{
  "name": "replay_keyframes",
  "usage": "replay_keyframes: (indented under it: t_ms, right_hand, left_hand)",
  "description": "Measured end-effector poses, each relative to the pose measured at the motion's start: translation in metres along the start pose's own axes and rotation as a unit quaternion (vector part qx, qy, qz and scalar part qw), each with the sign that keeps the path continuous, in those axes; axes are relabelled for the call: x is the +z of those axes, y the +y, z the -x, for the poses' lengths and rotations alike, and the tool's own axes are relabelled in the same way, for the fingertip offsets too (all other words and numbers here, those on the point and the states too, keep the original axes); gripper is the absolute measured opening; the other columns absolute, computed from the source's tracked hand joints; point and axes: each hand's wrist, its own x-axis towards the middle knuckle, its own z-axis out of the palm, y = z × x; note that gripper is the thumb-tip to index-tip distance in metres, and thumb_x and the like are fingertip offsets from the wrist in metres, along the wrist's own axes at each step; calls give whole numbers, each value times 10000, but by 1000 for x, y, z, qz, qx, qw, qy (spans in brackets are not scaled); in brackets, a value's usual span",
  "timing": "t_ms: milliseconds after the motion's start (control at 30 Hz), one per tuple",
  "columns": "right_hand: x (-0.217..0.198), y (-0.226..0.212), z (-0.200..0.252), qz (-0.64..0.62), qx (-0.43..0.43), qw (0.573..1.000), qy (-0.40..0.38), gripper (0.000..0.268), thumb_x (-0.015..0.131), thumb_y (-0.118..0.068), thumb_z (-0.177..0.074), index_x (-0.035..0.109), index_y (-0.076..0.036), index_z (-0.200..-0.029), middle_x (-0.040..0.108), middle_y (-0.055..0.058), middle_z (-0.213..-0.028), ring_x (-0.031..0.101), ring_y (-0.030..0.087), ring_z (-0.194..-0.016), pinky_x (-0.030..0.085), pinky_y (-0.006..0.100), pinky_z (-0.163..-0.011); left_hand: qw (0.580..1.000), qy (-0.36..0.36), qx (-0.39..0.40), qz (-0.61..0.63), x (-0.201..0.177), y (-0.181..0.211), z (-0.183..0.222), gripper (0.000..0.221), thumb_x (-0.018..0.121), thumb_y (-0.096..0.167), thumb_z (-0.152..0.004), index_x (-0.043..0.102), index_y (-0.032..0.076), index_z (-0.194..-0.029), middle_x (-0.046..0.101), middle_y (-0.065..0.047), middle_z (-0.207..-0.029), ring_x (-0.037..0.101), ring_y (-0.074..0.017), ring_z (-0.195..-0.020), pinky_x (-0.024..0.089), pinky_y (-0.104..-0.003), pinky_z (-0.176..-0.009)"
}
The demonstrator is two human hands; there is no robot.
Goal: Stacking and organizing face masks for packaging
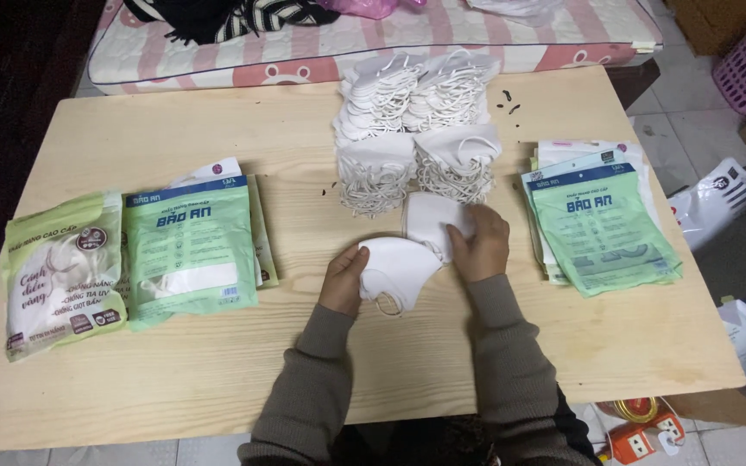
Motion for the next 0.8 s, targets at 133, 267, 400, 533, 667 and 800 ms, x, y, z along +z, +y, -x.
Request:
replay_keyframes:
  t_ms: [133, 267, 400, 533, 667, 800]
  right_hand:
    - [22, 37, 7, 59, -8, 996, -68, 667, 862, -319, -827, 632, 18, -1355, 682, 245, -1248, 607, 410, -1237, 448, 493, -1099]
    - [23, 36, 8, 97, -6, 993, -74, 650, 856, -345, -814, 646, -29, -1341, 664, 211, -1288, 608, 393, -1231, 453, 490, -1081]
    - [18, 26, 5, 130, -45, 989, -56, 523, 859, -310, -814, 711, -54, -1245, 707, 168, -1220, 651, 335, -1188, 465, 440, -1069]
    - [22, 27, 7, 91, -62, 994, -11, 371, 869, -260, -775, 756, -91, -1086, 714, 141, -1134, 640, 334, -1184, 440, 454, -1095]
    - [10, 14, 3, -175, 27, 979, 97, 89, 734, -85, -956, 698, -73, -1036, 695, 115, -961, 694, 302, -984, 546, 405, -883]
    - [-2, 8, -2, -457, 169, 866, 107, 107, 689, 35, -973, 636, -44, -1021, 657, 57, -731, 667, 162, -696, 552, 276, -667]
  left_hand:
    - [1000, -3, -20, 7, -1, 4, 2, 317, 632, 232, -1033, 696, 54, -1287, 765, -142, -1060, 740, -210, -894, 607, -345, -784]
    - [1000, 10, -17, 17, -6, -5, -2, 319, 647, 216, -1023, 694, 43, -1286, 761, -134, -1064, 739, -205, -917, 608, -329, -794]
    - [999, 16, -21, 18, -10, -6, -6, 310, 654, 214, -1019, 702, 44, -1273, 761, -139, -1066, 737, -214, -924, 602, -338, -804]
    - [999, 28, -17, 18, -12, -9, -7, 294, 655, 209, -1017, 708, 43, -1254, 761, -133, -1049, 738, -208, -903, 602, -326, -791]
    - [999, 27, -10, 19, -11, -6, -5, 302, 643, 212, -1023, 706, 33, -1258, 760, -151, -1054, 739, -221, -905, 609, -350, -788]
    - [999, 41, -7, 7, -11, -4, -7, 316, 624, 212, -1031, 694, 26, -1276, 756, -159, -1057, 739, -232, -911, 612, -367, -793]
